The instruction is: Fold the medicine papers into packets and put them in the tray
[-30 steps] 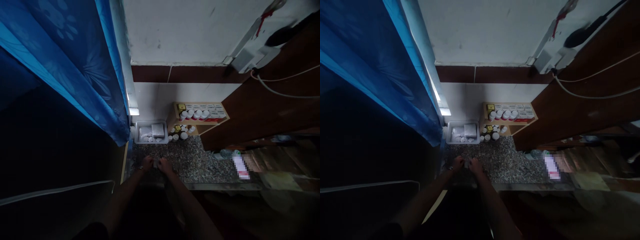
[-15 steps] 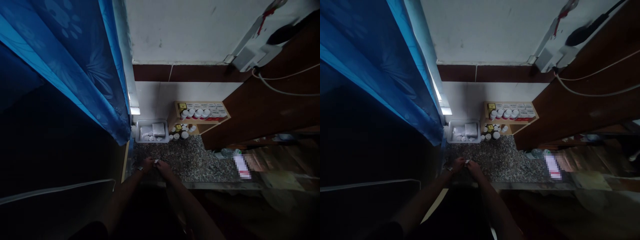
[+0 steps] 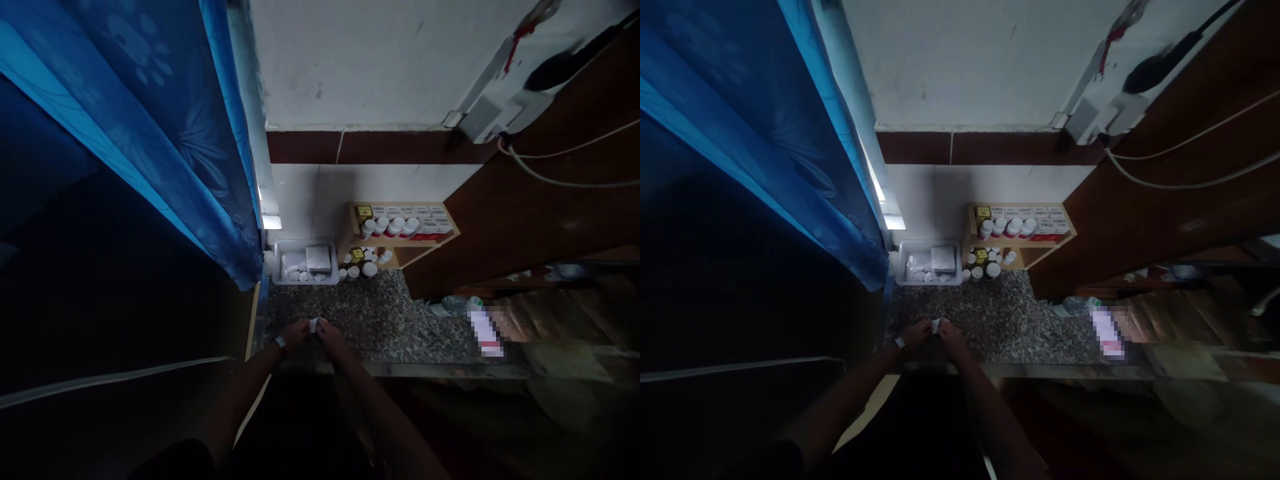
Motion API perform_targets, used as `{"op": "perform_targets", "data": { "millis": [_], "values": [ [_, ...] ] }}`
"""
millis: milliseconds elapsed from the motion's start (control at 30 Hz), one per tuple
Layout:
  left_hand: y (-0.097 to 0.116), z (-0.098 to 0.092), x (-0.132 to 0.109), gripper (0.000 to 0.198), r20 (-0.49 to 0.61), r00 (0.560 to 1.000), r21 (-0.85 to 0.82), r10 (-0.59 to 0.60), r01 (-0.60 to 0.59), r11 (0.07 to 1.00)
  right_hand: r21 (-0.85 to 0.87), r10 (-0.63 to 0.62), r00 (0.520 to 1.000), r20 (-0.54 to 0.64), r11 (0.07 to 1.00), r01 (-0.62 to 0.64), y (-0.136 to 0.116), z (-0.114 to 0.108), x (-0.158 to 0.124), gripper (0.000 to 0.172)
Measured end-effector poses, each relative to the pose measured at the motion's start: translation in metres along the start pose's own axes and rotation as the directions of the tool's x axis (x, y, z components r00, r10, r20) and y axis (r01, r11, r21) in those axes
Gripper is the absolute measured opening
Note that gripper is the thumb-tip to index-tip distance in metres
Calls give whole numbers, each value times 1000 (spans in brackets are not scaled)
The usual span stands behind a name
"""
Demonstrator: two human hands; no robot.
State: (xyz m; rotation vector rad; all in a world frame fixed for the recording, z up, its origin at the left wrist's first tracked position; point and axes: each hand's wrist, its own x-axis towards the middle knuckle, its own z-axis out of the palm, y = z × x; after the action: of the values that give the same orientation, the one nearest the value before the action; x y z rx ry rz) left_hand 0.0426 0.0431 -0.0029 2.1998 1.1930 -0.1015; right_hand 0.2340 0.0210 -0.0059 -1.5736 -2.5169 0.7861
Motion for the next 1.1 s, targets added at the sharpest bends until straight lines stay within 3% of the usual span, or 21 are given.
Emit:
{"op": "perform_targets", "data": {
  "millis": [100,200,300,467,600,733,867,967,1100],
  "values": [
    [4,5,-6,30,-64,996,16,58,-57,998,80,21,999,-30,997,-19,1,0,-1,50],
    [7,9,-9,38,-96,995,16,41,-40,999,99,114,993,-32,989,-110,-2,-3,3,55],
    [8,10,-8,45,-52,998,55,31,-28,998,-11,107,994,-26,994,-107,-9,-6,8,49],
    [9,7,-6,43,9,992,114,126,-126,985,-141,45,999,25,989,-41,-11,-3,1,48],
    [5,4,-9,40,47,975,181,216,-221,958,-102,160,986,43,983,-155,-8,-9,7,45],
    [2,2,-11,42,67,953,238,295,-302,923,-32,271,963,5,962,-270,-8,-29,33,37],
    [5,0,-12,44,56,957,311,286,-288,905,-118,234,967,102,968,-222,-12,-47,52,22],
    [9,-4,-16,44,51,962,402,267,-264,877,-202,254,956,147,954,-222,-15,-51,57,22],
    [12,-8,-22,42,51,960,482,276,-265,835,-151,256,951,174,961,-231,-16,-52,60,24]
  ]
}}
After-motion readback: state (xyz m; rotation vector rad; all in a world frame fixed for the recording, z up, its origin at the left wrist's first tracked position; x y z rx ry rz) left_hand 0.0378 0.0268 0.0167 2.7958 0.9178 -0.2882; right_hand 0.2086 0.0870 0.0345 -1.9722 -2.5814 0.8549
